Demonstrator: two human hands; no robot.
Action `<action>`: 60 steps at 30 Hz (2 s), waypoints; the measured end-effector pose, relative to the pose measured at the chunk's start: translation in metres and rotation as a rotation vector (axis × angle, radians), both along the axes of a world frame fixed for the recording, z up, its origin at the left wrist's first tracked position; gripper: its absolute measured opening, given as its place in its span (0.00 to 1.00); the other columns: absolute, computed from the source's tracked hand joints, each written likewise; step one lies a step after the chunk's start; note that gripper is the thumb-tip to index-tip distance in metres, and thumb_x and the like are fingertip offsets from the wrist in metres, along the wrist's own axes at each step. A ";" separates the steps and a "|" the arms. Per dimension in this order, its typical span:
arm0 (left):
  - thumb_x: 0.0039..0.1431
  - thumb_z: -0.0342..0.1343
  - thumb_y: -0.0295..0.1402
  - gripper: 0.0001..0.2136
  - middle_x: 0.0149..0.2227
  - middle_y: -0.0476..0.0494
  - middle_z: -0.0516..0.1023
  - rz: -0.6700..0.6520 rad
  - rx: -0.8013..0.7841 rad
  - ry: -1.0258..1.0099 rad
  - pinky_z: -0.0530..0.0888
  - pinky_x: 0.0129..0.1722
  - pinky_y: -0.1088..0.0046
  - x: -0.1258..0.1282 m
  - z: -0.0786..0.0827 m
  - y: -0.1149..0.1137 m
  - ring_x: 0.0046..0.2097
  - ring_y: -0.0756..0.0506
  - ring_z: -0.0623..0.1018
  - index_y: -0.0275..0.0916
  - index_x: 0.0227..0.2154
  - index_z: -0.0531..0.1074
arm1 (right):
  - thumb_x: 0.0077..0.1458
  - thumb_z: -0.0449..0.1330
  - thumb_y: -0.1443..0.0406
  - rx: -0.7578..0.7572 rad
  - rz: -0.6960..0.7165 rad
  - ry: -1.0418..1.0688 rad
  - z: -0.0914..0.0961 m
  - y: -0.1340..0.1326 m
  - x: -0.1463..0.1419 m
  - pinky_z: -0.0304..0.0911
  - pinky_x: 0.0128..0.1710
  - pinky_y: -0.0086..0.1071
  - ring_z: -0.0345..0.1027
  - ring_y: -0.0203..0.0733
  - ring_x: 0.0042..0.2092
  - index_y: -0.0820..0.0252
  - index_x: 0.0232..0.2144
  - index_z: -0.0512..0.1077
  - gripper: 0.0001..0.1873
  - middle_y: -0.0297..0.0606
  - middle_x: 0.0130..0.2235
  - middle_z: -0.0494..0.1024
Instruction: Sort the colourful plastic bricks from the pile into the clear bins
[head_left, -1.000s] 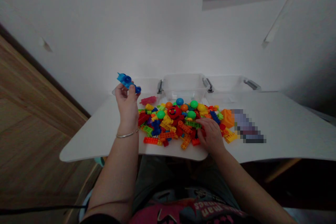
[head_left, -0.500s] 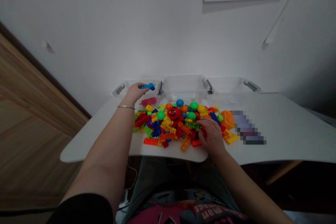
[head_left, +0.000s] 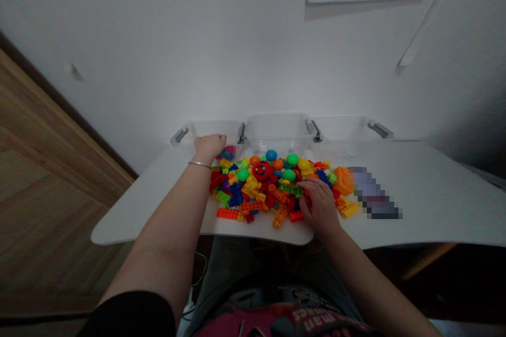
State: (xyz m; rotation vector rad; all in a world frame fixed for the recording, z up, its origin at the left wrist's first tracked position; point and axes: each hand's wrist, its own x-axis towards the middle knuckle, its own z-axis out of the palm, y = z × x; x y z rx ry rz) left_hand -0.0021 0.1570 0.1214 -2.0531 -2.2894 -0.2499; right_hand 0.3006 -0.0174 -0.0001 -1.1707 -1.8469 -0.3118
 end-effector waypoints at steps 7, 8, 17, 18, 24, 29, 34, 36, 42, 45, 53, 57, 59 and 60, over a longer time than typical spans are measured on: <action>0.64 0.44 0.38 0.22 0.55 0.39 0.75 -0.157 0.326 -0.424 0.65 0.57 0.63 -0.011 -0.006 -0.011 0.56 0.41 0.73 0.38 0.56 0.70 | 0.55 0.54 0.69 0.001 0.012 0.005 -0.001 0.000 0.000 0.64 0.53 0.48 0.68 0.50 0.51 0.58 0.46 0.70 0.15 0.42 0.44 0.78; 0.62 0.46 0.37 0.22 0.55 0.37 0.76 -0.191 0.413 -0.475 0.66 0.57 0.64 -0.012 -0.006 -0.018 0.56 0.42 0.74 0.36 0.56 0.70 | 0.55 0.54 0.69 0.001 0.012 0.006 -0.001 0.000 0.000 0.64 0.53 0.48 0.68 0.50 0.51 0.58 0.46 0.70 0.15 0.42 0.44 0.78; 0.60 0.50 0.37 0.18 0.52 0.38 0.76 -0.328 0.622 -0.364 0.66 0.57 0.58 -0.002 -0.033 -0.116 0.54 0.38 0.73 0.38 0.51 0.72 | 0.56 0.54 0.69 0.003 0.012 0.014 0.000 0.000 -0.002 0.64 0.53 0.49 0.68 0.50 0.51 0.57 0.47 0.71 0.16 0.43 0.44 0.78; 0.61 0.49 0.37 0.18 0.52 0.38 0.76 -0.304 0.604 -0.343 0.67 0.56 0.59 -0.003 -0.037 -0.126 0.53 0.39 0.73 0.38 0.51 0.72 | 0.56 0.54 0.69 -0.002 0.012 0.018 0.000 0.000 -0.002 0.64 0.53 0.49 0.68 0.50 0.51 0.57 0.47 0.71 0.16 0.43 0.44 0.78; 0.62 0.48 0.38 0.17 0.48 0.37 0.77 -0.087 0.321 -0.002 0.72 0.47 0.59 -0.023 -0.052 -0.158 0.46 0.36 0.76 0.39 0.49 0.75 | 0.55 0.54 0.69 -0.015 0.012 -0.002 -0.001 -0.001 -0.001 0.64 0.54 0.49 0.67 0.50 0.52 0.57 0.47 0.70 0.17 0.43 0.44 0.78; 0.61 0.51 0.42 0.19 0.48 0.35 0.77 -0.040 0.155 0.085 0.74 0.44 0.61 -0.036 -0.059 -0.158 0.45 0.36 0.77 0.39 0.49 0.75 | 0.55 0.54 0.69 -0.023 0.002 0.014 -0.001 -0.001 -0.001 0.64 0.54 0.49 0.68 0.50 0.51 0.57 0.47 0.71 0.17 0.43 0.44 0.78; 0.61 0.50 0.39 0.16 0.48 0.38 0.78 -0.063 0.128 0.047 0.74 0.45 0.65 -0.033 -0.065 -0.157 0.46 0.39 0.77 0.41 0.48 0.75 | 0.55 0.54 0.69 -0.037 0.022 0.032 -0.002 -0.001 -0.002 0.64 0.53 0.49 0.68 0.50 0.51 0.57 0.46 0.72 0.17 0.42 0.43 0.78; 0.61 0.50 0.37 0.15 0.47 0.38 0.78 -0.081 0.133 0.055 0.74 0.44 0.64 -0.031 -0.067 -0.156 0.46 0.39 0.77 0.41 0.47 0.76 | 0.55 0.54 0.69 -0.035 0.027 0.031 -0.002 -0.001 -0.002 0.65 0.53 0.49 0.68 0.50 0.51 0.57 0.46 0.72 0.16 0.42 0.43 0.78; 0.60 0.49 0.33 0.15 0.46 0.40 0.79 -0.113 0.150 0.080 0.74 0.43 0.65 -0.024 -0.069 -0.155 0.46 0.39 0.77 0.43 0.47 0.75 | 0.55 0.54 0.70 -0.034 0.013 0.027 0.001 -0.001 -0.002 0.65 0.52 0.48 0.68 0.50 0.50 0.57 0.45 0.71 0.15 0.42 0.43 0.78; 0.60 0.48 0.32 0.17 0.47 0.39 0.79 -0.111 0.148 0.088 0.74 0.42 0.64 -0.022 -0.069 -0.156 0.46 0.38 0.77 0.42 0.50 0.73 | 0.55 0.54 0.70 -0.022 0.013 0.017 0.002 -0.001 -0.002 0.66 0.52 0.48 0.68 0.50 0.50 0.58 0.45 0.71 0.15 0.43 0.43 0.78; 0.57 0.50 0.31 0.23 0.47 0.37 0.77 -0.124 0.172 0.085 0.74 0.43 0.64 -0.021 -0.069 -0.158 0.48 0.37 0.76 0.40 0.56 0.69 | 0.55 0.54 0.70 -0.025 0.009 0.014 -0.001 -0.002 -0.001 0.65 0.53 0.48 0.68 0.50 0.51 0.58 0.45 0.70 0.15 0.43 0.43 0.77; 0.57 0.49 0.30 0.18 0.45 0.39 0.77 -0.147 0.197 0.037 0.74 0.43 0.66 -0.022 -0.072 -0.156 0.45 0.40 0.77 0.41 0.48 0.76 | 0.55 0.54 0.70 -0.020 0.004 0.008 -0.002 -0.001 -0.001 0.65 0.53 0.48 0.68 0.50 0.51 0.59 0.46 0.70 0.15 0.44 0.43 0.77; 0.59 0.49 0.31 0.16 0.43 0.39 0.77 -0.156 0.233 -0.007 0.74 0.42 0.66 -0.025 -0.075 -0.153 0.43 0.40 0.77 0.41 0.46 0.77 | 0.56 0.54 0.69 -0.019 0.002 0.007 -0.003 0.000 -0.001 0.66 0.52 0.48 0.68 0.50 0.51 0.59 0.46 0.70 0.15 0.44 0.43 0.77; 0.59 0.49 0.31 0.15 0.42 0.39 0.77 -0.165 0.258 -0.038 0.74 0.42 0.66 -0.027 -0.077 -0.152 0.42 0.41 0.77 0.40 0.44 0.78 | 0.56 0.54 0.69 -0.020 0.002 0.006 -0.003 0.000 -0.001 0.66 0.52 0.48 0.68 0.50 0.50 0.59 0.46 0.70 0.15 0.44 0.43 0.77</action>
